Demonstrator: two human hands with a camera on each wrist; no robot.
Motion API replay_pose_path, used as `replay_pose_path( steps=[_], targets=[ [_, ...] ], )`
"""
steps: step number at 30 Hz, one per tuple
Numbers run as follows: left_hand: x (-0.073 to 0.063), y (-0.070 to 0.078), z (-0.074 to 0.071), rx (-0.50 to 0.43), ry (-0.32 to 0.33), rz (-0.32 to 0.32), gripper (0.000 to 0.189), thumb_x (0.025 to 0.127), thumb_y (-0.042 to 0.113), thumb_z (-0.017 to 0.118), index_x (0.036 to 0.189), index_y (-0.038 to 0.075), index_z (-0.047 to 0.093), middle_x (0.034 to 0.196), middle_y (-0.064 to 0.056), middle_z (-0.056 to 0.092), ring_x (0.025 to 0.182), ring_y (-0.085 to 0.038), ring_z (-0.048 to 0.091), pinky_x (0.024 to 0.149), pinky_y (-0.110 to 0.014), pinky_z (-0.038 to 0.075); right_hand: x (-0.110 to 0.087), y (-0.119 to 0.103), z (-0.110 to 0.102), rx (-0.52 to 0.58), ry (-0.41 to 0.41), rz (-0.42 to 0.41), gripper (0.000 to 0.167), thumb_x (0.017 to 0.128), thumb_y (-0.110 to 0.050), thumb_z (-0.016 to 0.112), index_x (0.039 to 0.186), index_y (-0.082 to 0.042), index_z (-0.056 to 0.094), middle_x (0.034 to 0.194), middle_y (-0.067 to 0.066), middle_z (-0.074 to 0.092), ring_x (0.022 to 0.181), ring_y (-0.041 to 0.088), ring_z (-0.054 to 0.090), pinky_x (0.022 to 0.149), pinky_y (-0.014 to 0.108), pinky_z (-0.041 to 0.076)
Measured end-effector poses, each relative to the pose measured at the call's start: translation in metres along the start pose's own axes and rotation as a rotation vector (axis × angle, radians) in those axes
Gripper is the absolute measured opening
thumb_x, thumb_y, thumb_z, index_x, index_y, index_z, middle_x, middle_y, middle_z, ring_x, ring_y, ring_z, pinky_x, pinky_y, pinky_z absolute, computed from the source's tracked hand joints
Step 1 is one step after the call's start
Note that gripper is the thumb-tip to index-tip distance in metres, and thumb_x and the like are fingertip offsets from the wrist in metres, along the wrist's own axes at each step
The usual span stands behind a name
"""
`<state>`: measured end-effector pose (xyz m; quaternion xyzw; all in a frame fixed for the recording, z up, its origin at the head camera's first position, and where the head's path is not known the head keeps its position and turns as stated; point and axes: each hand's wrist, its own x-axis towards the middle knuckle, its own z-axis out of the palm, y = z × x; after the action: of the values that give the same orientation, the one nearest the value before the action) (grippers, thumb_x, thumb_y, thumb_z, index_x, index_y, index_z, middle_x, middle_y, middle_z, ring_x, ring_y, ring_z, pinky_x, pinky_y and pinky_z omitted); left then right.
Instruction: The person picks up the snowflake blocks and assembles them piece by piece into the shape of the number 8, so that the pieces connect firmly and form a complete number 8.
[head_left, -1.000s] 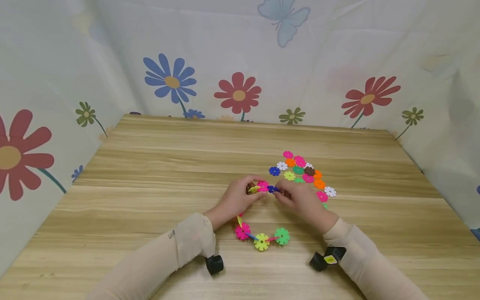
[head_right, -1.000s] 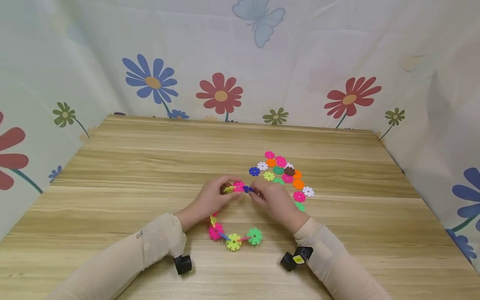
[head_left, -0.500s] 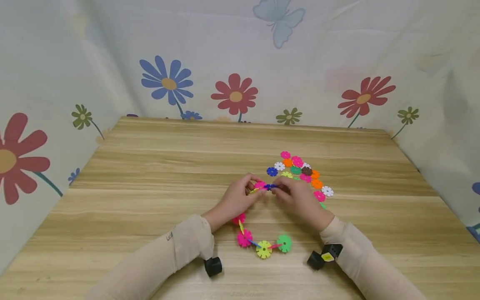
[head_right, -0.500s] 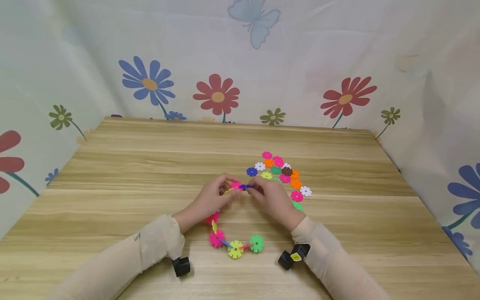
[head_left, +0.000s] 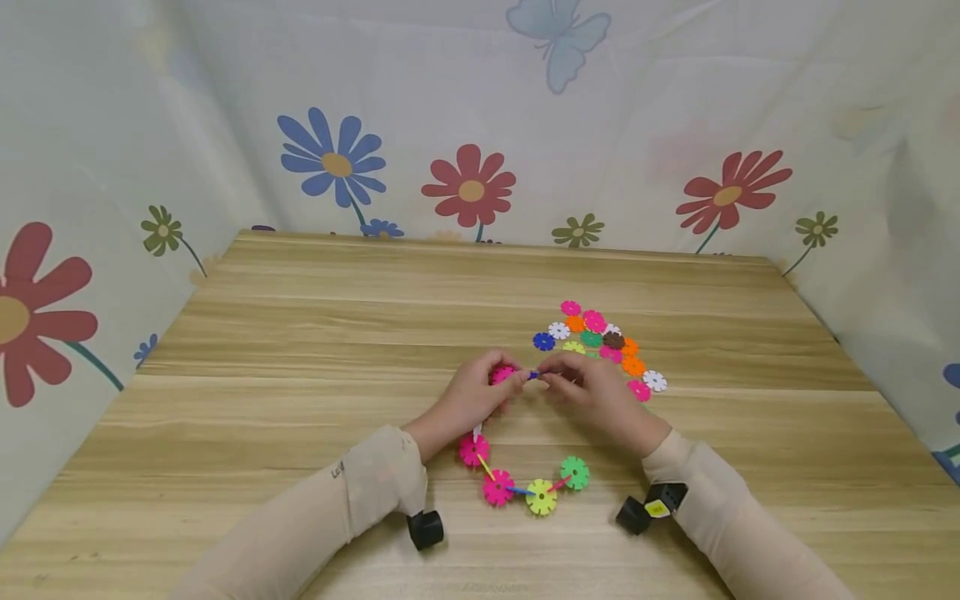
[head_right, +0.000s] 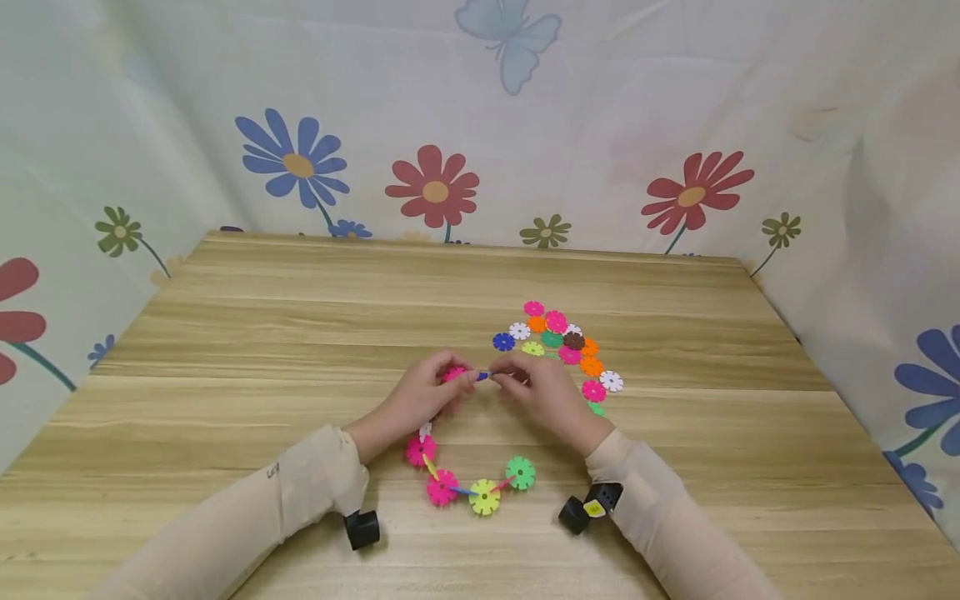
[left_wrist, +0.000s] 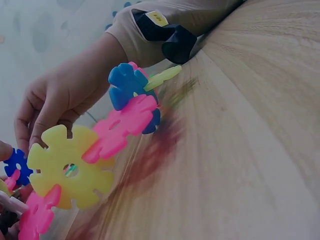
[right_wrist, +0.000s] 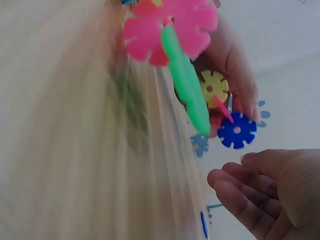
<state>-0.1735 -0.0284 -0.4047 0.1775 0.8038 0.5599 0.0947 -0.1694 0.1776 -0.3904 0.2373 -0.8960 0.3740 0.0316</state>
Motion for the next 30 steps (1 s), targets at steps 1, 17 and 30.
replay_pose_path(
  steps=[1, 17, 30],
  targets=[
    [0.0, 0.0, 0.0, 0.006, 0.004, -0.004, 0.021, 0.096, 0.028, 0.058, 0.108, 0.011, 0.062, 0.087, -0.01, 0.067, 0.056, -0.014, 0.053, 0.051, -0.024, 0.042, 0.001, 0.001, -0.002, -0.022, 0.011, 0.004, 0.015, 0.093, -0.014, 0.063, 0.105, -0.007, 0.069, 0.094, 0.005, 0.074, 0.074, 0.012, 0.065, 0.066, 0.02, 0.052],
    [0.0, 0.003, -0.002, 0.037, 0.058, -0.045, 0.021, 0.098, 0.026, 0.056, 0.111, 0.011, 0.06, 0.072, -0.011, 0.06, 0.052, -0.014, 0.05, 0.049, -0.024, 0.041, 0.005, 0.029, -0.044, -0.25, -0.015, 0.142, 0.015, 0.088, -0.007, 0.068, 0.099, 0.002, 0.068, 0.089, 0.013, 0.067, 0.077, 0.021, 0.059, 0.069, 0.03, 0.049],
    [0.0, 0.002, -0.001, 0.059, 0.071, -0.044, 0.023, 0.098, 0.027, 0.055, 0.113, 0.011, 0.061, 0.067, -0.009, 0.059, 0.052, -0.014, 0.05, 0.049, -0.024, 0.041, 0.006, 0.047, -0.054, -0.267, -0.061, 0.205, 0.019, 0.087, -0.011, 0.069, 0.101, 0.002, 0.068, 0.092, 0.014, 0.068, 0.079, 0.023, 0.06, 0.073, 0.034, 0.05]
  ],
)
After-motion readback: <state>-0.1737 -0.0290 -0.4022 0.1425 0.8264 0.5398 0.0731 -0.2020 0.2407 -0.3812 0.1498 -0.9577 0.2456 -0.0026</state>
